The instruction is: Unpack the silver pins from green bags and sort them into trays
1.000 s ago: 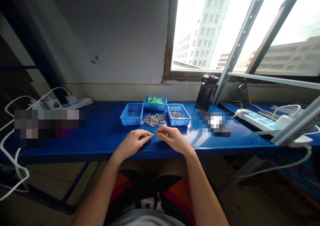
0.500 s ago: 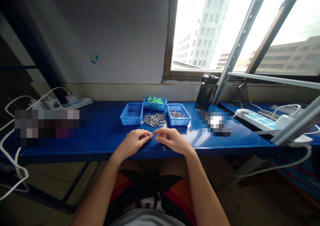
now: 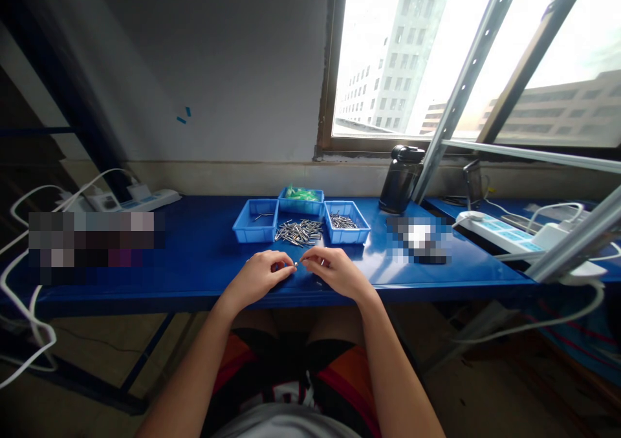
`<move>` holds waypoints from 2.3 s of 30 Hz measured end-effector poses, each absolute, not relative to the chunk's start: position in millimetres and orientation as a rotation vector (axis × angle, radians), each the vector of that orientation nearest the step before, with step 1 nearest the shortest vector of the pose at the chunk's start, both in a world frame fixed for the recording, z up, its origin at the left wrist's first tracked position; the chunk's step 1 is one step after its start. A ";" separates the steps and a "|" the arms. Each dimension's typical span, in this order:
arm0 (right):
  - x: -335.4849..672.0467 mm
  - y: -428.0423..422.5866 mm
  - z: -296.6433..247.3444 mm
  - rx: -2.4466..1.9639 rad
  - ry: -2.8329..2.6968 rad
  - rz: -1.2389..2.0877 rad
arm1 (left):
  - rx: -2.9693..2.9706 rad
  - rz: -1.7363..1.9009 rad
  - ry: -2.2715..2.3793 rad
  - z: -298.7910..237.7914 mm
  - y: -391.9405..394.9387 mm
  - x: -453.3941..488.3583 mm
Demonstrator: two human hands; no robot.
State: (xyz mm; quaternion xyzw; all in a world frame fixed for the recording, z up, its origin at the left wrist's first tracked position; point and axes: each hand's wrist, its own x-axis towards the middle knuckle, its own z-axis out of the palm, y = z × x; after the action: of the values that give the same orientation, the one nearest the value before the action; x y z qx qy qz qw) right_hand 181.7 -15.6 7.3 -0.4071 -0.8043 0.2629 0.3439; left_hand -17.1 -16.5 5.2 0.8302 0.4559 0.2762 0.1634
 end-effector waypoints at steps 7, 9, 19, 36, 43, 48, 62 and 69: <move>180.3 -14.1 6.2 -1.107 -2.078 0.598 | 2.330 0.828 1.319 2.1 -15.3 -17.4; 180.5 -11.8 4.1 -1.114 -2.070 0.562 | 2.287 0.881 1.305 2.5 -16.1 -17.4; 180.6 -6.7 -3.2 -1.086 -2.180 0.476 | 2.234 1.003 1.091 6.9 -22.9 -17.3; 179.7 -10.1 0.3 -1.063 -2.177 0.528 | 2.264 1.024 1.118 3.2 -19.2 -16.0; 179.7 -9.8 -0.8 -1.059 -2.185 0.525 | 2.194 1.122 1.186 6.7 -20.6 -15.4; 179.4 -9.7 -1.1 -1.053 -2.238 0.476 | 2.237 1.091 1.109 5.5 -21.3 -15.6; 177.8 -11.4 -0.4 -1.105 -2.179 0.432 | 2.267 1.063 1.189 4.3 -21.3 -15.7; 176.6 -13.9 2.3 -1.165 -2.089 0.406 | 2.355 0.946 1.345 -0.4 -14.4 -14.5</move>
State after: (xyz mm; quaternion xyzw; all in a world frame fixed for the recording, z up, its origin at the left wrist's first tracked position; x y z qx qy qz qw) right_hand 176.6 -13.9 2.3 -0.4498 -0.8066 0.1566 0.3500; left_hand -14.5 -14.4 -0.4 0.8125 0.4641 0.3262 0.1341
